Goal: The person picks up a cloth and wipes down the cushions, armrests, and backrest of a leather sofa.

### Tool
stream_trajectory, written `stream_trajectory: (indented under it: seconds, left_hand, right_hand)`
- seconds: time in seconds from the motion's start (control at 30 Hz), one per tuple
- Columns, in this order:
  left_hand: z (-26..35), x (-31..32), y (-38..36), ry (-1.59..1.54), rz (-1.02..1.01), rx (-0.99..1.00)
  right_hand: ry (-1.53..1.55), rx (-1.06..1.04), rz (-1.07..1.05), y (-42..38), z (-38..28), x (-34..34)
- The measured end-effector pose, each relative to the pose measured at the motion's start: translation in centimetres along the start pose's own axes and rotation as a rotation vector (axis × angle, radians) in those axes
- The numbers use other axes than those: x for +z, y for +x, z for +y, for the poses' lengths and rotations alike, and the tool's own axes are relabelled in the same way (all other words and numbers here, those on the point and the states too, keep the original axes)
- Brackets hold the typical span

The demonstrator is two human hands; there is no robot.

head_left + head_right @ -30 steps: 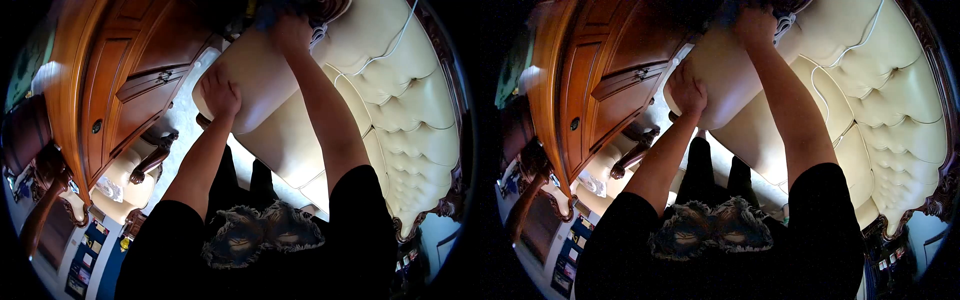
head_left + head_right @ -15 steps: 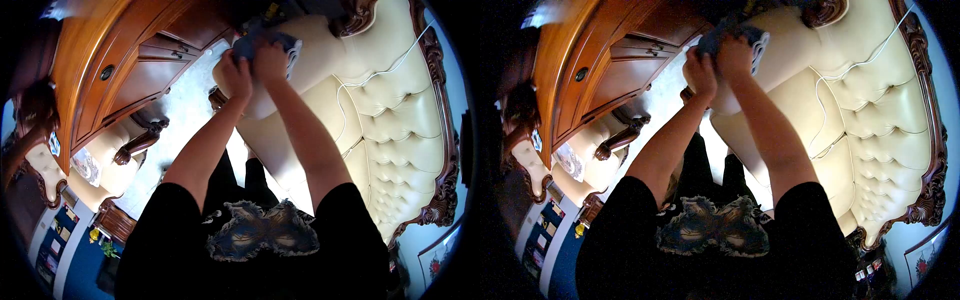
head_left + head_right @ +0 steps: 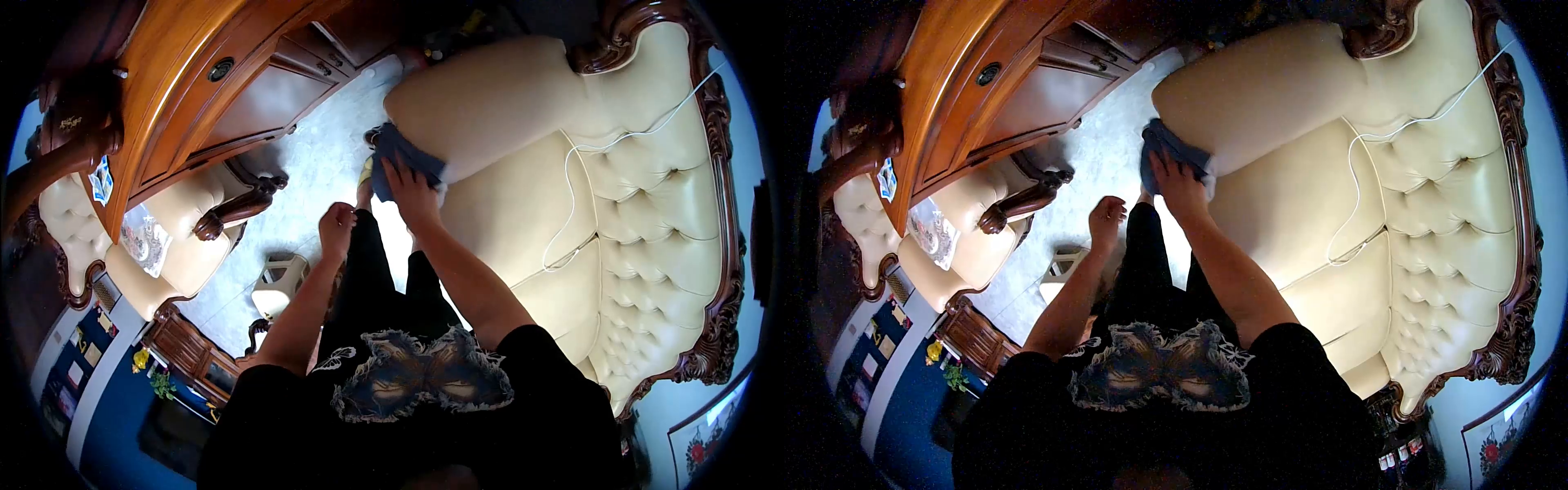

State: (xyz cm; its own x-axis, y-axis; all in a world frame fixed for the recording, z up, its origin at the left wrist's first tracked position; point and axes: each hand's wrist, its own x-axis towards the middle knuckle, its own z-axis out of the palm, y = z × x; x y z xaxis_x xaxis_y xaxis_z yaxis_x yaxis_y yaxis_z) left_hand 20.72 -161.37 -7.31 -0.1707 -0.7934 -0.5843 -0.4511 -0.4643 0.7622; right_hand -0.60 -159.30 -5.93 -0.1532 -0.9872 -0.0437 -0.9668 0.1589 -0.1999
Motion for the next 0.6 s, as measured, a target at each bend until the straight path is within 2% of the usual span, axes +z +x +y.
stream_trajectory:
  seconds: [0.03,0.1,0.13,0.2,0.27,0.3,0.33,0.4,0.43,0.47,0.53,0.57,0.6]
  left_hand:
    - [0.2,0.3,-0.3,-0.013,-0.042,-0.022]
    - [1.4,1.0,-1.0,-0.025,-0.138,-0.014]
    - [1.4,1.3,-0.8,-0.028,-0.139,-0.017]
    - [1.5,2.0,-0.3,0.013,-0.199,-0.040]
    - [2.7,2.3,-0.1,-0.015,-0.190,-0.041]
    - [3.1,2.2,0.1,0.011,-0.208,-0.046]
    - [3.3,2.1,0.1,0.037,-0.230,-0.054]
    - [2.2,1.5,0.2,0.157,-0.283,-0.079]
    - [2.0,1.5,0.5,0.273,-0.327,-0.095]
    - [1.7,1.7,0.3,0.278,-0.335,-0.091]
    - [1.8,1.8,-0.7,0.279,-0.481,-0.055]
    - [4.4,2.1,-2.1,0.093,-0.520,-0.127]
    - [7.4,2.5,-2.6,0.058,-0.588,-0.215]
  right_hand:
    - [0.001,0.000,0.002,-1.4,0.7,0.2]
    - [-0.098,0.034,-0.205,-4.8,2.2,0.7]
    - [-0.007,0.107,-0.379,-5.9,3.3,0.4]
    - [0.250,0.754,-0.644,-10.2,7.2,4.5]
    - [0.350,0.933,-0.504,-14.4,11.4,7.9]
    - [0.338,0.884,-0.559,-13.8,11.6,4.0]
    - [0.450,0.917,-0.563,-14.2,12.6,3.4]
    - [0.628,0.844,-0.529,-15.5,13.0,2.9]
    - [0.707,0.863,-0.461,-15.3,12.1,1.8]
    - [0.787,0.881,-0.392,-15.0,10.4,0.9]
    - [0.981,0.840,-0.194,-13.9,7.1,0.2]
    - [0.855,0.825,-0.175,-12.1,4.6,-2.4]
    - [1.103,0.806,-0.175,-10.6,3.2,-3.7]
